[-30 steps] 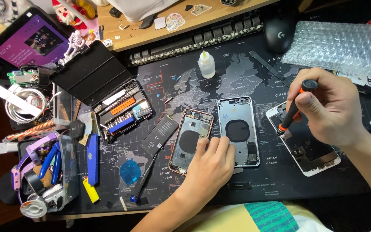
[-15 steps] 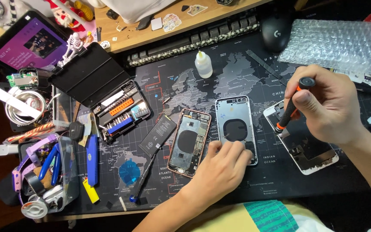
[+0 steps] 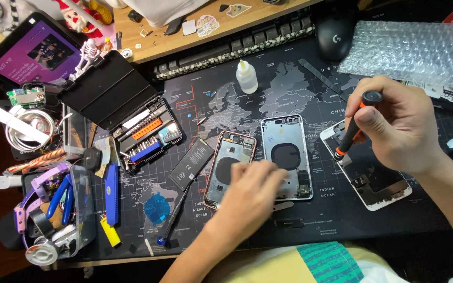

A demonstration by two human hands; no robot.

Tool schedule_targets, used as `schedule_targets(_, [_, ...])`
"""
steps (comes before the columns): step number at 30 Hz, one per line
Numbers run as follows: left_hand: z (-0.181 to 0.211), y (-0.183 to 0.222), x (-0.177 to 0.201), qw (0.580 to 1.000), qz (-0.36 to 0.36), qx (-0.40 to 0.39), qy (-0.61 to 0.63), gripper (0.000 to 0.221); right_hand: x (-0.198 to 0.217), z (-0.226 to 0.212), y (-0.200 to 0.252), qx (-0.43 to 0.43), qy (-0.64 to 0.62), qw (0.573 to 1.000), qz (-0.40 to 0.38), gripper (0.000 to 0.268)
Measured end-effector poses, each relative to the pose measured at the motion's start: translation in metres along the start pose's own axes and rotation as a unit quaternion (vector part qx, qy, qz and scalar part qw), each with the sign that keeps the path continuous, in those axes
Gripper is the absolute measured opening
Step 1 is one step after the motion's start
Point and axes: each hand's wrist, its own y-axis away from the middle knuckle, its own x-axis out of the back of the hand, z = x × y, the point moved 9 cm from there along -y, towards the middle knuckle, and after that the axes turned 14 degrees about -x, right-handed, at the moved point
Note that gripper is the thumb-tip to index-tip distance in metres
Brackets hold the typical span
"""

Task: Disassembling a smartphone to access and clean or repair internal components using precision tools.

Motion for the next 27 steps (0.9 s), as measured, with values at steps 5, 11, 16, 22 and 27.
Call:
schedule_targets(5, [-0.006, 0.003, 0.016, 1.0, 0.0, 0.013, -0.017, 0.005, 0.0, 0.002, 0.0, -0.001, -0.004, 1.0, 0.001, 0.041])
schedule_targets(11, [0.007, 0.003, 0.001, 0.992, -0.053, -0.018, -0.11, 0.017, 0.001, 0.003, 0.0, -0.013, 0.012, 1.0, 0.006, 0.042])
schedule_targets(16, [0.016, -0.001, -0.003, 0.973, -0.069, -0.018, -0.219, 0.029, 0.0, 0.003, -0.001, -0.015, 0.013, 1.0, 0.006, 0.044])
schedule_targets(22, [0.023, -0.012, 0.003, 0.988, -0.044, -0.026, -0.146, 0.023, 0.0, 0.0, 0.0, -0.013, 0.013, 1.0, 0.008, 0.045])
schedule_targets(27, [0.032, -0.019, -0.006, 0.991, -0.03, -0.038, -0.124, 0.024, 0.0, 0.001, 0.0, -0.021, 0.005, 1.0, 0.008, 0.045])
